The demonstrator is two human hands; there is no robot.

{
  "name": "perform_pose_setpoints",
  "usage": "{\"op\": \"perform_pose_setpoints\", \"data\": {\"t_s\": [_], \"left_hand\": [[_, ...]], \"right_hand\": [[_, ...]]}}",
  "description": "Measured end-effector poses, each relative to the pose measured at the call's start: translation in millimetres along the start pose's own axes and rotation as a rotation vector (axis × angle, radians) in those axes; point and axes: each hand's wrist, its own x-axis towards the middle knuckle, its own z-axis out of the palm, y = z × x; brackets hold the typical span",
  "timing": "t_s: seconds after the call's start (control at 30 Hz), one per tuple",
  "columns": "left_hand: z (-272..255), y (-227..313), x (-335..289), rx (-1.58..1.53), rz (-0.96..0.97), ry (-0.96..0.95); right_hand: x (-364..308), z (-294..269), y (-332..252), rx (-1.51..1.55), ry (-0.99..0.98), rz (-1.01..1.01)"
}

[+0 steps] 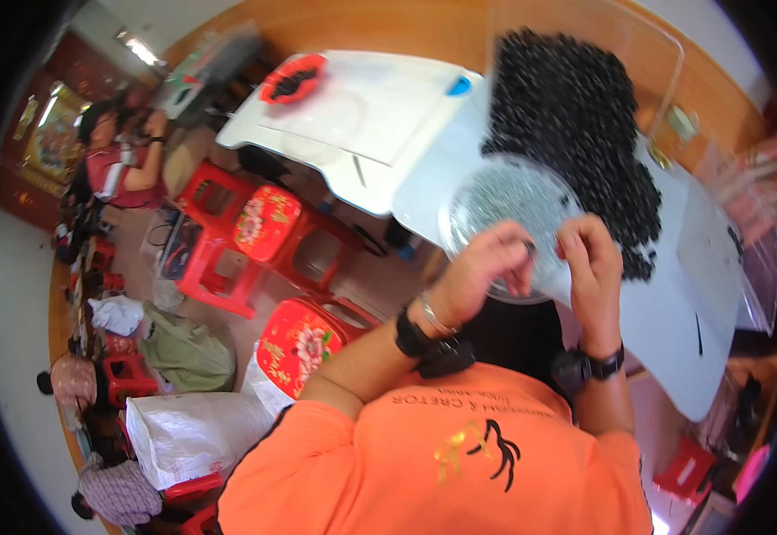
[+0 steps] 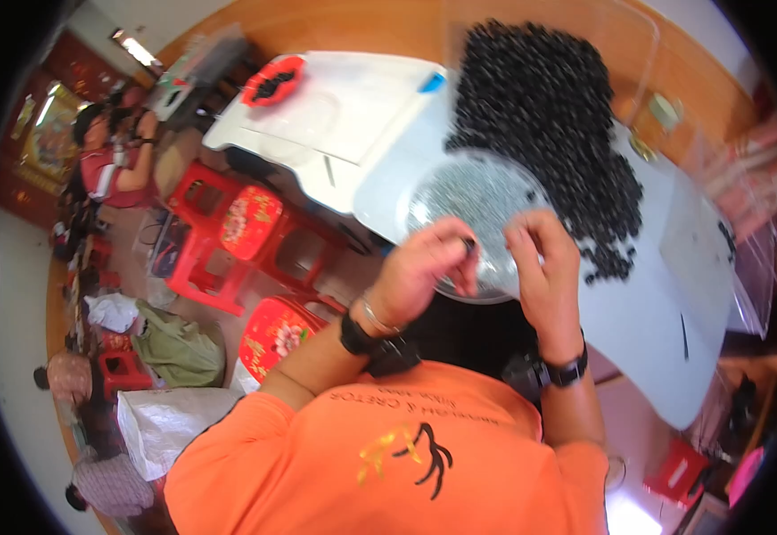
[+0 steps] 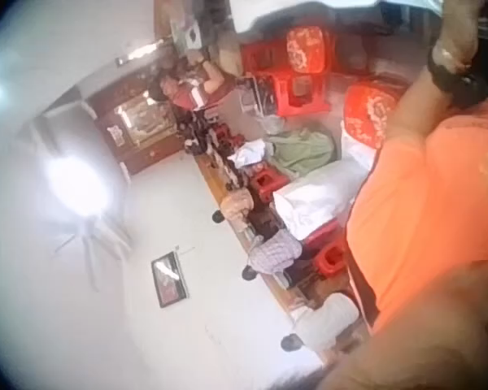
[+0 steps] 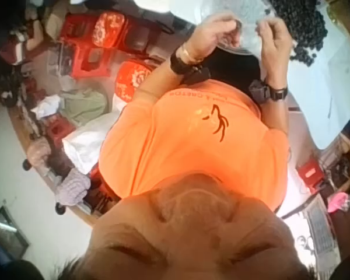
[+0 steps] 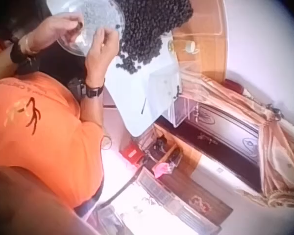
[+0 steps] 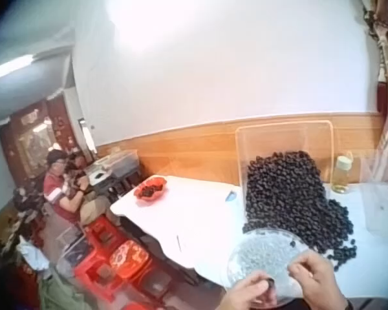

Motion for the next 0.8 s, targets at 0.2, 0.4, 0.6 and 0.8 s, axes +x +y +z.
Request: {"op": "perform_pose_setpoints", "data": {"t_s": [0.2, 0.4, 0.6, 0.8], "left_hand": [[-3.0, -1.7, 2.7, -0.081, 0.009, 0.088], [-2.6, -2.8, -0.8, -0.148, 0.057, 0.056], [-13.8, -4.4, -0.6, -0.033, -0.01, 0.044], [-19.9, -5.3, 2.9, 0.032, -0.095, -0.003]], "right_hand": [[10.5, 4.8, -0.1, 0.063, -0.013, -0.057], [11.7, 23.1, -15.6, -0.019, -0.045, -0.197], [10.8, 24.9, -13.9, -0.143, -0.081, -0.242], [12.2, 11.1, -16.4, -0.262, -0.184, -0.277]]}}
